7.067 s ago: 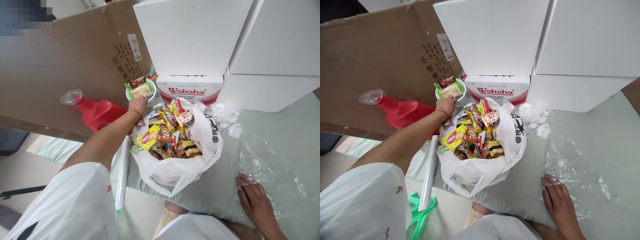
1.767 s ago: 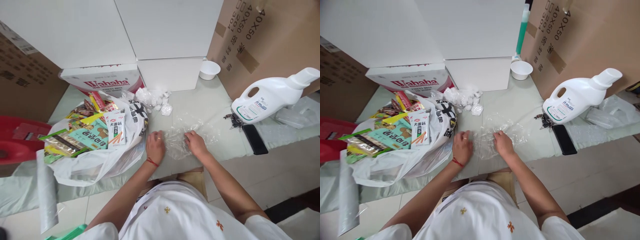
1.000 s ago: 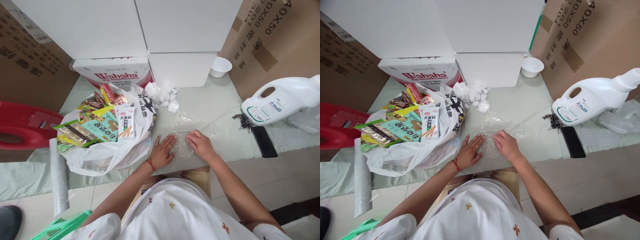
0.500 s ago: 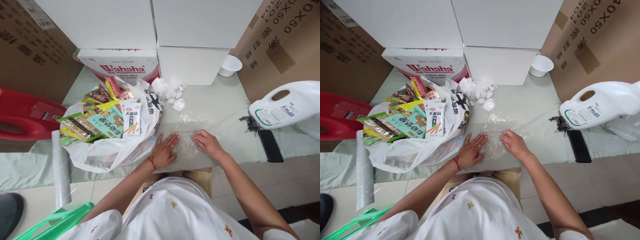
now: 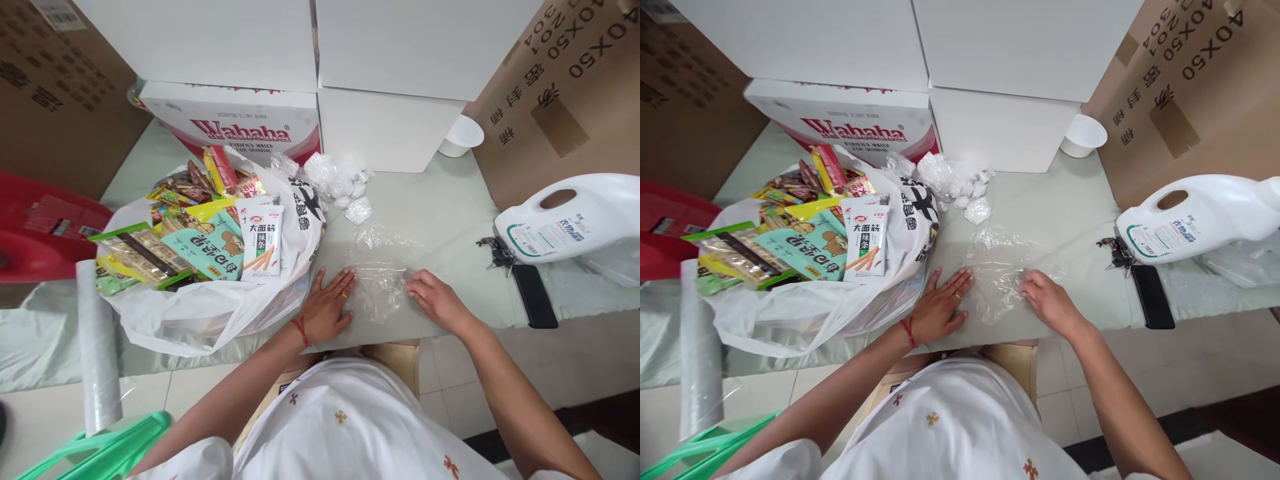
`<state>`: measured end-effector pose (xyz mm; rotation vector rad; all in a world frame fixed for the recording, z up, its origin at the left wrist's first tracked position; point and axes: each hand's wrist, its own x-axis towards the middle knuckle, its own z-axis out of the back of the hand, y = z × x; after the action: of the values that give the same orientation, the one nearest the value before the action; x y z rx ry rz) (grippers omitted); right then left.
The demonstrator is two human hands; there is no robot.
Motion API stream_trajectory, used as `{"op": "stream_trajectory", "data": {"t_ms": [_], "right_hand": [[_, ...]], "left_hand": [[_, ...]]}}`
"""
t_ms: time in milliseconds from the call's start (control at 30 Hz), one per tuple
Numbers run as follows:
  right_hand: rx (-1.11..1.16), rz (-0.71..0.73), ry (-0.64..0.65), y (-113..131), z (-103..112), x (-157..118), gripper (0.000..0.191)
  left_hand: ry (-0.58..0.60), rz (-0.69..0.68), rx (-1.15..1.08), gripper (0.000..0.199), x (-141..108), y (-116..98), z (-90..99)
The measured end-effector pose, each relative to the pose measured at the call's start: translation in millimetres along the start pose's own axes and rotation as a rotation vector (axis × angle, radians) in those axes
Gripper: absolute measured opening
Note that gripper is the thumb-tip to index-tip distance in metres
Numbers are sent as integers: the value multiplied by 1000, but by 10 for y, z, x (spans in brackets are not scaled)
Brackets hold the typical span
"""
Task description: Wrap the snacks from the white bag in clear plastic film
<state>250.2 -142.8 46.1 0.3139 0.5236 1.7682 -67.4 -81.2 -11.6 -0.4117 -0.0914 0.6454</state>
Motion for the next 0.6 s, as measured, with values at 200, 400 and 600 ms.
{"op": "stream_trajectory", "data": {"t_ms": [200,400,600], "right_hand": [[57,-122,-65,36,-72,-863,26],[81,-221,90,-71,78,-1322,24],[-80,-173,-265,577,317,-300,30]], "left_hand": [[-27,22,17,78,-146,-47,36],[-70,92,37,79,-397,-237,-38],[-82,150,11,83,-402,-444,-171]]}}
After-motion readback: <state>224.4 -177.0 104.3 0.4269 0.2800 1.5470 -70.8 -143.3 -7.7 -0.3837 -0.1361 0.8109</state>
